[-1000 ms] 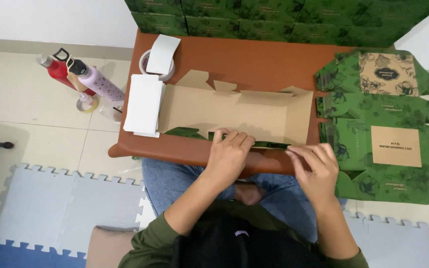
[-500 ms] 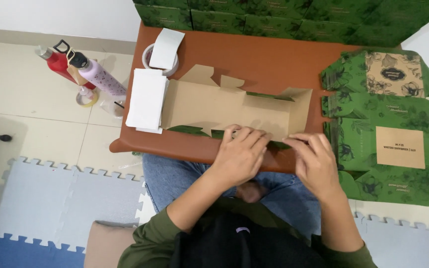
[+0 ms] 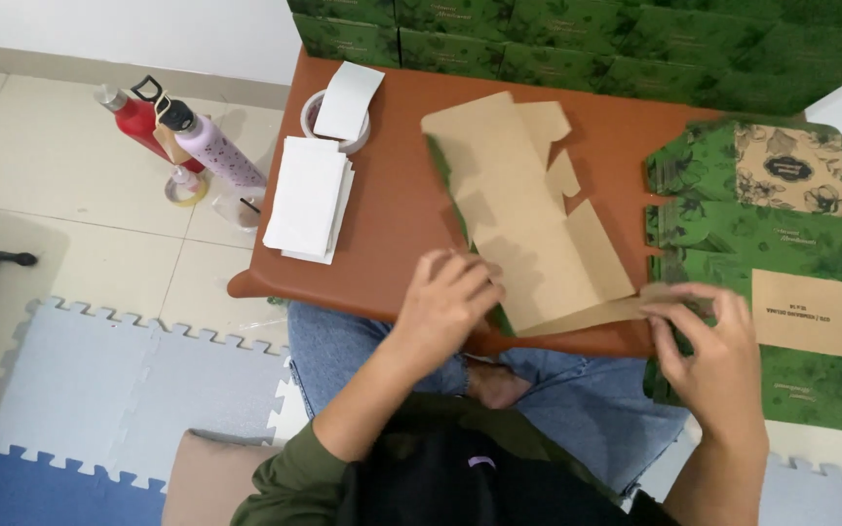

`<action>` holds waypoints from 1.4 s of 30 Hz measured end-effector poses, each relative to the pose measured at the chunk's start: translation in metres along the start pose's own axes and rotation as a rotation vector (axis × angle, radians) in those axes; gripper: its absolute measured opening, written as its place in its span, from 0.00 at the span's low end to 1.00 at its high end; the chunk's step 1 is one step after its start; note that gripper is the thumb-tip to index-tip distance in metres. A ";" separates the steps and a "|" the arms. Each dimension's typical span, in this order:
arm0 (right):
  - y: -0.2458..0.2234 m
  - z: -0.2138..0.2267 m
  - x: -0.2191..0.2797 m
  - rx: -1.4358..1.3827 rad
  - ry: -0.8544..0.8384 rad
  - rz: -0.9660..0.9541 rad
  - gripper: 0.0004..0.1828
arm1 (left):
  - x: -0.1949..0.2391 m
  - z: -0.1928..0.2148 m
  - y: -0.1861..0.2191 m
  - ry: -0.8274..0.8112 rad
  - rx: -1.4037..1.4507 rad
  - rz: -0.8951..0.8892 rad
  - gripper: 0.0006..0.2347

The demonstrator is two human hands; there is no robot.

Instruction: The person assembles small green cardboard boxes by folding the flat pieces into shape, inserting a white paper insert, and closing the lid. The finished boxes are stacked on a pile behind the table.

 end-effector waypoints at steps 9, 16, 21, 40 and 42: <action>-0.136 -0.011 -0.006 -0.271 -0.015 0.389 0.05 | 0.006 0.046 0.007 -0.057 0.357 0.044 0.16; -0.131 -0.038 -0.054 -0.290 -0.198 0.365 0.13 | 0.055 0.028 0.008 -0.044 0.268 0.173 0.07; -0.121 -0.057 -0.065 -0.207 -0.265 0.226 0.06 | 0.060 0.035 0.006 0.020 0.198 0.324 0.05; -0.129 -0.060 -0.061 -0.280 -0.247 0.145 0.06 | 0.050 0.021 0.010 0.315 0.124 0.422 0.06; -0.132 -0.057 -0.063 -0.253 -0.252 0.175 0.07 | 0.047 0.022 0.011 0.303 0.111 0.374 0.07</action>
Point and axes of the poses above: each hand's wrist, its own x-axis away from the middle knuckle, its own z-axis out of the back of the hand, y = z × x, the point moved 3 cm from there along -x, towards the middle knuckle, and after that the axes turned 13 degrees about -z, right-handed, at the moved point
